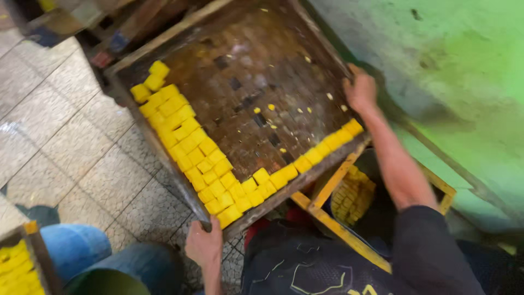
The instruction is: The person repeatedly picks yellow food cubes from a woven tray and places them into a bucket below. The person occasionally rinses hands in a nearby water container and continues transferring the cubes until the tray is nearly empty.
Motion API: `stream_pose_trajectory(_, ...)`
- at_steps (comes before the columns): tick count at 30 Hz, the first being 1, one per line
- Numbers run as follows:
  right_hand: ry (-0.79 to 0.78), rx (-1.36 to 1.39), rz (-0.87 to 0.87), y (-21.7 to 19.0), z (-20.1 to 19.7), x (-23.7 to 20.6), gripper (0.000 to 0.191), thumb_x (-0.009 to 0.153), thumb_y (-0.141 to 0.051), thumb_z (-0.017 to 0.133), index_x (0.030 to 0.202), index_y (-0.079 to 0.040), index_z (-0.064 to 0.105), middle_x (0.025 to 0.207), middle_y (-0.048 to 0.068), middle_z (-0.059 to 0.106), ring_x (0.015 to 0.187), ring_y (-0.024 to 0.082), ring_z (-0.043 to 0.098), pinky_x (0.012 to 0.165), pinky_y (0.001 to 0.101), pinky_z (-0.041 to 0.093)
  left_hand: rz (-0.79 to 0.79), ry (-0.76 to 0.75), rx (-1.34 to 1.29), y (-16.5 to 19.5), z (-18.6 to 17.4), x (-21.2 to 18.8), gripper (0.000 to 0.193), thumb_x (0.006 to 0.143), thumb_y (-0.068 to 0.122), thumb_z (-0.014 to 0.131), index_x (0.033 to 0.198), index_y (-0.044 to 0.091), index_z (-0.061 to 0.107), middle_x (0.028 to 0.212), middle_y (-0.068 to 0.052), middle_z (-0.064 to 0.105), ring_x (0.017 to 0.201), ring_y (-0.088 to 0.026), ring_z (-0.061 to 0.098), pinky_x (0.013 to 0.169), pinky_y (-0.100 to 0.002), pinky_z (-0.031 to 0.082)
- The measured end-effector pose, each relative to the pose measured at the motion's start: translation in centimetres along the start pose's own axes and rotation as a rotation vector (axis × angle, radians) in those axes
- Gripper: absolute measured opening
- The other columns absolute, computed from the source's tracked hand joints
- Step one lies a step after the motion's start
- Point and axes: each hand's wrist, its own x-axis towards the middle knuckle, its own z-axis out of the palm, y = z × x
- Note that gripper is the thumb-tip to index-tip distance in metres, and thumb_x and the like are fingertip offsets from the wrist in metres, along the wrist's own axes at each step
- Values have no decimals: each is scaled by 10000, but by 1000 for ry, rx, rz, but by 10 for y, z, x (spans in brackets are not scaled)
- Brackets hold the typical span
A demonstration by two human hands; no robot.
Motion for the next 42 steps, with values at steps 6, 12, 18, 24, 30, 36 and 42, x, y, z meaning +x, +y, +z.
stream_pose_trajectory(6,-28,-104,30,-9,-8,-15,266,995,-216,660,1203,-64,725,1223,182,639,1122,421,595,931,538,472,-20,-38,-161,40,31,-11,444,847,493,701,811,52,663,735,-170,677,707,-407,651,669,-543,490)
stream_pose_trajectory(12,-251,-705,-179,13,-13,-31,167,844,-219,710,928,-87,767,1099,154,691,1124,336,616,958,545,429,55,-40,-385,31,5,-10,413,883,449,745,844,42,687,732,-128,689,682,-307,676,667,-438,519)
stream_pose_trajectory(18,-333,-41,83,40,-25,-52,353,852,-312,665,1119,-83,694,1100,138,691,1142,339,617,1050,553,394,225,160,-481,40,-24,4,265,973,269,746,914,21,674,833,-113,686,752,-266,659,720,-391,513)
stream_pose_trajectory(24,-181,-438,-183,26,-20,-86,280,880,-237,718,1067,-29,702,1218,215,637,1272,383,498,1011,643,263,366,2,-630,82,-19,11,196,989,178,725,959,-6,665,836,-109,675,764,-218,631,748,-362,511)
stream_pose_trajectory(30,-452,84,106,9,-26,-101,521,848,-368,646,1222,-8,607,1187,158,641,1214,327,555,1189,562,318,474,-323,-861,144,14,14,154,978,164,688,968,12,668,840,-40,685,780,-124,644,761,-298,525)
stream_pose_trajectory(36,-281,-400,-186,-51,-33,-112,422,896,-345,723,1114,3,626,1187,217,592,1190,380,533,1035,628,279,488,-649,-1063,204,37,14,139,990,171,684,978,32,677,861,-37,686,810,-114,640,771,-279,534)
stream_pose_trajectory(42,-579,258,-389,-105,-45,-125,526,770,-364,696,1142,6,647,1154,180,596,1168,348,529,1030,546,343,8,-911,-1482,239,56,13,390,932,183,670,1292,167,520,1212,11,603,1049,-147,648,818,-367,571)
